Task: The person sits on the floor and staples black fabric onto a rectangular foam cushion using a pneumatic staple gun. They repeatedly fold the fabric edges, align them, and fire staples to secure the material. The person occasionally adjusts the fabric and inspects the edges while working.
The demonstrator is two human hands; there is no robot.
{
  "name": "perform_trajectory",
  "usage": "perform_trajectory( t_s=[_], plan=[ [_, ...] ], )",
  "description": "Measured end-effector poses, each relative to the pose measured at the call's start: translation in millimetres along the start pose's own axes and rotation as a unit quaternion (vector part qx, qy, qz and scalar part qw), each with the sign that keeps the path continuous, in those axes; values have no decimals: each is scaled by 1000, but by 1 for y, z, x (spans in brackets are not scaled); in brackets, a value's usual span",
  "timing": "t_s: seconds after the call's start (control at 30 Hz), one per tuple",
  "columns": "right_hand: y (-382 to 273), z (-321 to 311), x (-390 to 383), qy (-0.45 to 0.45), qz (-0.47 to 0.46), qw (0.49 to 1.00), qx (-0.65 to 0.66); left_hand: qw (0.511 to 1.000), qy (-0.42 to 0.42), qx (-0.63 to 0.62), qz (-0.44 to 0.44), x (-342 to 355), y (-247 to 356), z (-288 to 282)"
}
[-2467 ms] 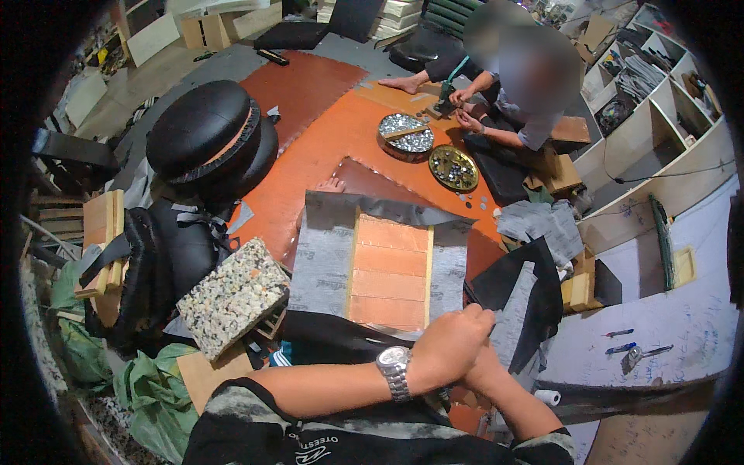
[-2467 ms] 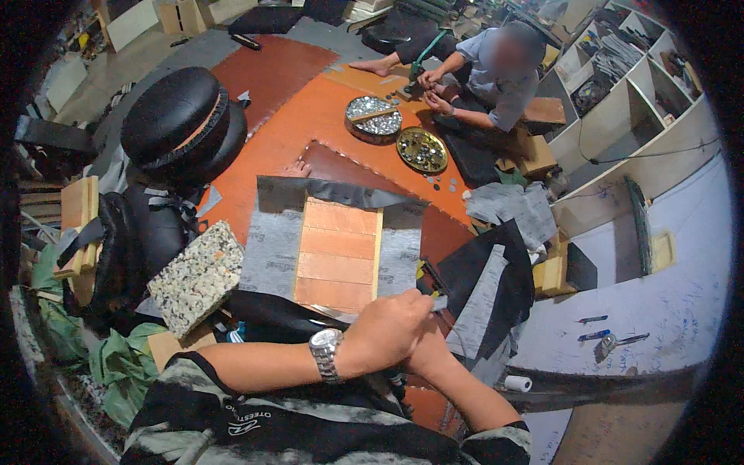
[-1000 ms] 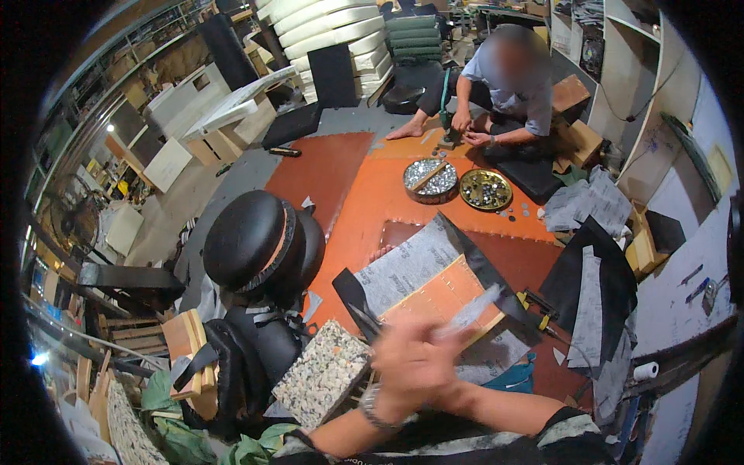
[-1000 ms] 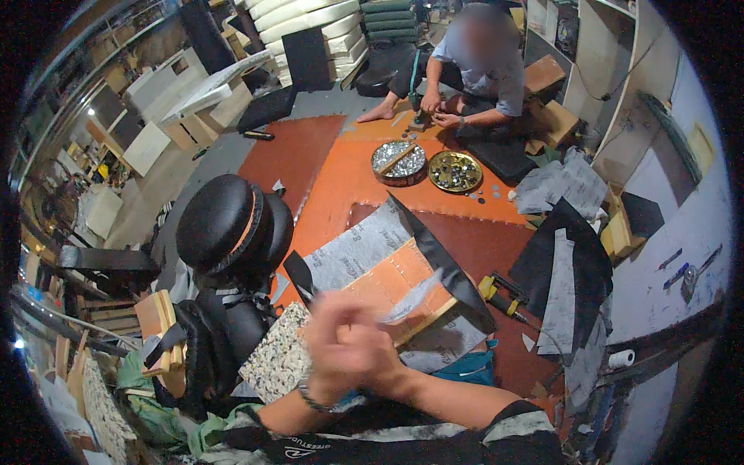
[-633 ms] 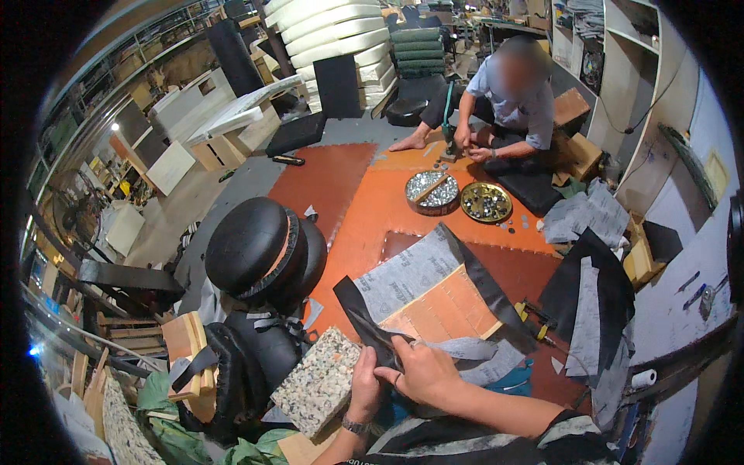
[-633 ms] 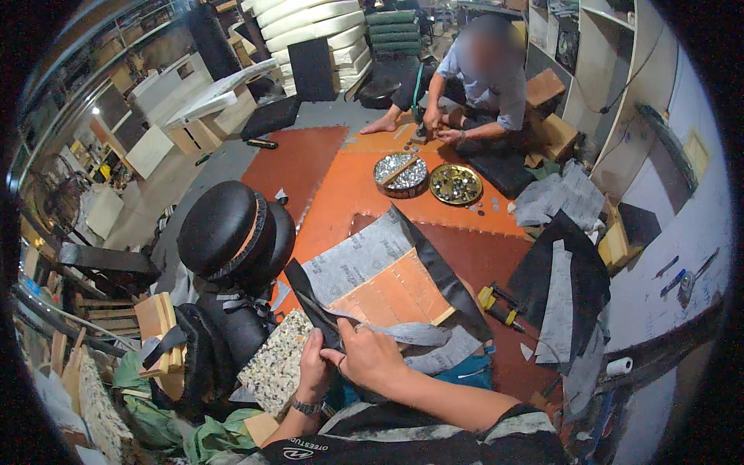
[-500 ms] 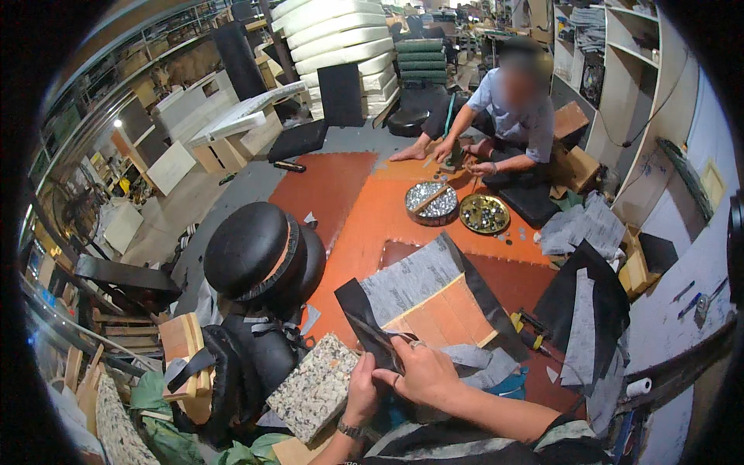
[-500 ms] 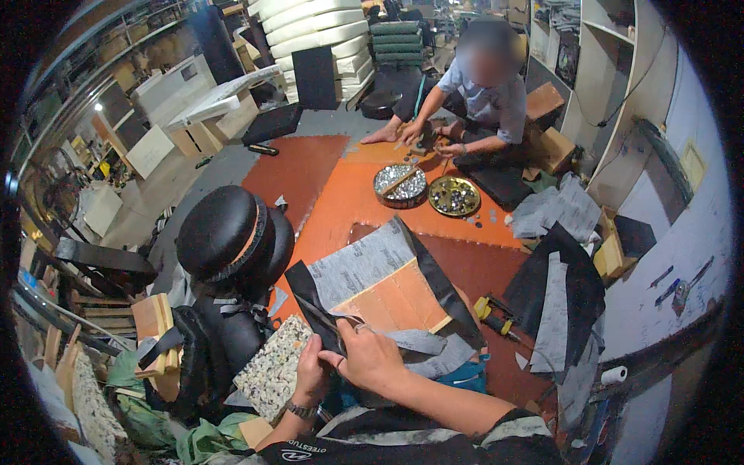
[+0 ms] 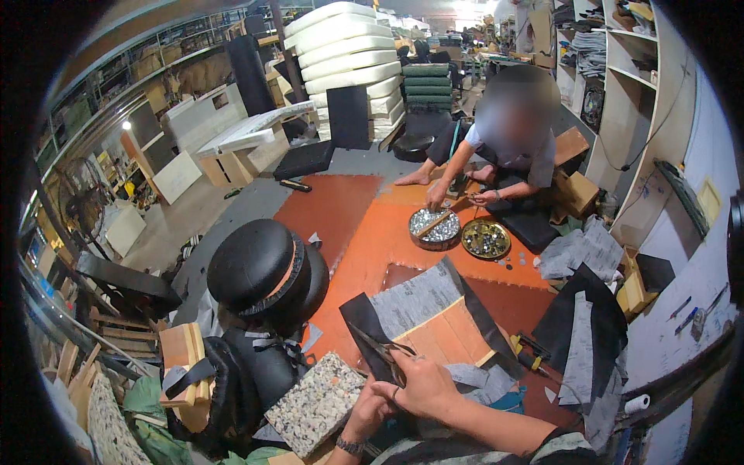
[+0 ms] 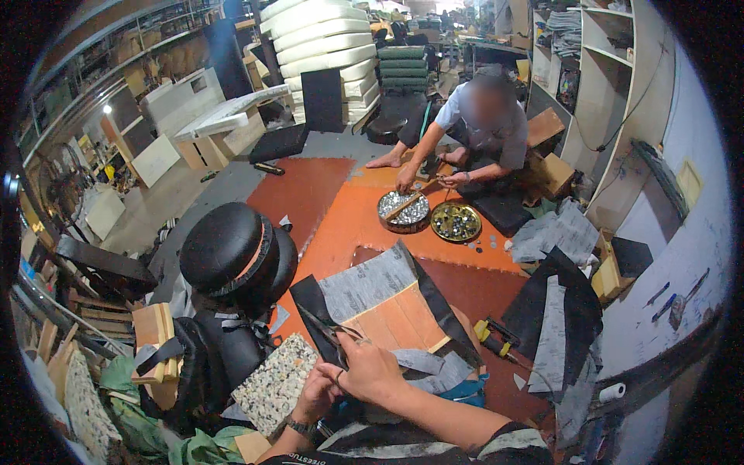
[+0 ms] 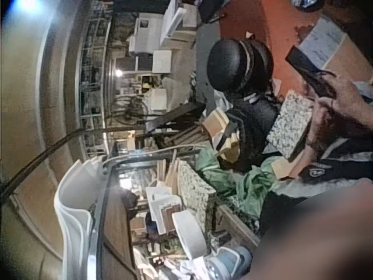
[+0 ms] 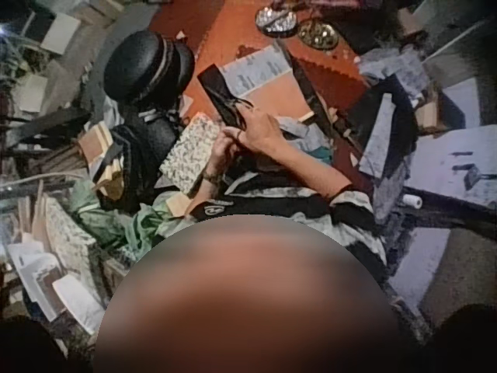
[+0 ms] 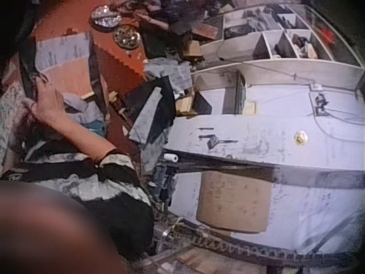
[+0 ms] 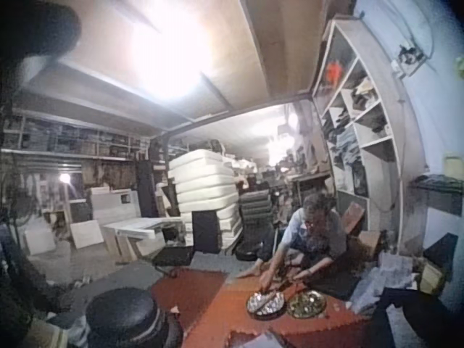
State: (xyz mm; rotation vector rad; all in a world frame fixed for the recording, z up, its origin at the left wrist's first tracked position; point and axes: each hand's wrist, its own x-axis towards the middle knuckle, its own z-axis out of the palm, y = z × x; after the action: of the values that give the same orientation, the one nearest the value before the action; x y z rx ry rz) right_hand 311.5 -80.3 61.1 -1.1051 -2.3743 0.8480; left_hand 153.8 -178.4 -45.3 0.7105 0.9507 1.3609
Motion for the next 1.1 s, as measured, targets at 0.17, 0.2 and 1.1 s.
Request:
perform_trajectory(
  t_s=[0.17, 0.2, 1.1],
  plan=[
    [-3, -4, 11, -19, 3, 1000, -9, 991, 47, 127, -22, -2, 2, 0],
    [-3, -4, 12, -22, -2, 1000, -12, 990, 52, 128, -19, -1, 3, 0],
    [-149, 25, 31, -220, -538, 813, -37, 940, 303, -97, 119, -35, 41, -76]
  ],
)
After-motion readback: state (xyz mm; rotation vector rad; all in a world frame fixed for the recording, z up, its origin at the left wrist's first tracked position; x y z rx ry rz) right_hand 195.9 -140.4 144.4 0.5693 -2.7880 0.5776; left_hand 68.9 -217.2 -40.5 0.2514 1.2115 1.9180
